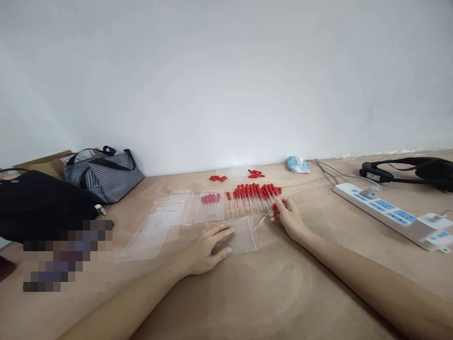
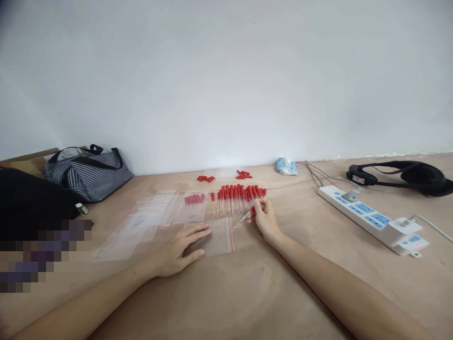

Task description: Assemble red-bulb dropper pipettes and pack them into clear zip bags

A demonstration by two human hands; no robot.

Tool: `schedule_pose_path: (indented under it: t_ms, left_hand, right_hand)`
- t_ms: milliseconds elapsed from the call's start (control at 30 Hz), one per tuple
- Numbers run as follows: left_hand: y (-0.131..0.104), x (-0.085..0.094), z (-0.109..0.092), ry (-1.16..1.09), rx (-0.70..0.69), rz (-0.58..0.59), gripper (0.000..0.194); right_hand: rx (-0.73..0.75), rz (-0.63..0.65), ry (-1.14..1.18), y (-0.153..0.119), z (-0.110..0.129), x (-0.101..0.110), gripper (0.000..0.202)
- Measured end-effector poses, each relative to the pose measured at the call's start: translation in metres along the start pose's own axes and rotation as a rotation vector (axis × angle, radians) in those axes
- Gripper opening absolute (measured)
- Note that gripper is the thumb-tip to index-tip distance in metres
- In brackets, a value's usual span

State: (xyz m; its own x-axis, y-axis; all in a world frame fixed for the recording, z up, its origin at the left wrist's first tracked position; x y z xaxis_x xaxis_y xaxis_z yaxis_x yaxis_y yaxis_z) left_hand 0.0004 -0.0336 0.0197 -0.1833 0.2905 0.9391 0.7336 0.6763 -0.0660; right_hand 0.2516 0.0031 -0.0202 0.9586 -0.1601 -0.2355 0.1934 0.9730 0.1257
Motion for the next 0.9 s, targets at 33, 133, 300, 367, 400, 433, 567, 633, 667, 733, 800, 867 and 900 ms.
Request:
schedule_pose_path:
  t_ms: [33,133,300,367,400,433,567,633,667,733,800,867,900]
  left_hand:
    - [0.0,-0.001,0.0,0.003,0.002,-0.001,0.043]
    - [0.001,-0.002,-0.001,-0.006,0.015,-0.003,0.045]
    - [0.001,-0.001,0.0,-0.013,0.02,-0.008,0.047]
    - [0.001,-0.002,0.0,-0.01,0.02,-0.008,0.046]
    - [0.001,-0.002,0.0,-0.011,0.022,-0.008,0.046]
    - [0.001,-0.002,0.0,-0.012,0.024,-0.008,0.047]
    - [0.001,-0.002,-0.001,-0.004,0.02,0.0,0.045]
    - [0.002,-0.002,-0.001,-0.001,0.016,-0.007,0.046]
    - [0.002,-0.003,0.0,-0.002,0.017,-0.013,0.046]
    - [0.003,-0.004,0.001,-0.008,0.02,-0.03,0.047]
    - [0.003,-0.005,0.002,-0.014,0.019,-0.041,0.047]
    - [0.003,-0.006,0.002,-0.015,0.02,-0.047,0.047]
    - [0.003,-0.006,0.002,-0.014,0.022,-0.051,0.046]
  right_hand:
    - [-0.005,0.008,0.009,-0.001,0.0,-0.001,0.038]
    - [-0.047,0.048,0.039,-0.007,0.0,-0.005,0.038]
    - [-0.138,0.287,-0.022,-0.019,0.005,-0.008,0.035]
    - [-0.16,0.404,-0.105,-0.022,0.007,-0.009,0.034]
    - [-0.168,0.45,-0.137,-0.023,0.008,-0.008,0.033]
    - [-0.173,0.481,-0.157,-0.022,0.009,-0.008,0.033]
    - [-0.15,0.452,-0.161,-0.019,0.011,-0.007,0.033]
    - [-0.136,0.411,-0.159,-0.019,0.011,-0.008,0.033]
    - [-0.132,0.403,-0.17,-0.02,0.011,-0.01,0.033]
    - [-0.133,0.412,-0.216,-0.024,0.01,-0.013,0.034]
    - [-0.146,0.441,-0.266,-0.028,0.01,-0.017,0.035]
    - [-0.161,0.474,-0.298,-0.032,0.009,-0.019,0.034]
    - [-0.167,0.49,-0.308,-0.033,0.01,-0.021,0.034]
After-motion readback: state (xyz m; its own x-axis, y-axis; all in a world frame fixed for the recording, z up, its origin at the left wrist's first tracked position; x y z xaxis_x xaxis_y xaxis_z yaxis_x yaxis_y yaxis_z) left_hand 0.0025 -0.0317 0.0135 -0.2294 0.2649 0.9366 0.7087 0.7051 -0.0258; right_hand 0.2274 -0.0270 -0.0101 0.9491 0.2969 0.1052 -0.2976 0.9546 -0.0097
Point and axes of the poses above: each hand's wrist, its own y-axis towards the middle knuckle, its own x-axis out of the back of the hand, z = x × y, the point moved 1 cm from there along y, towards the middle knuckle, and after that the axes turned 7 degrees about z, right-handed, at the moved point
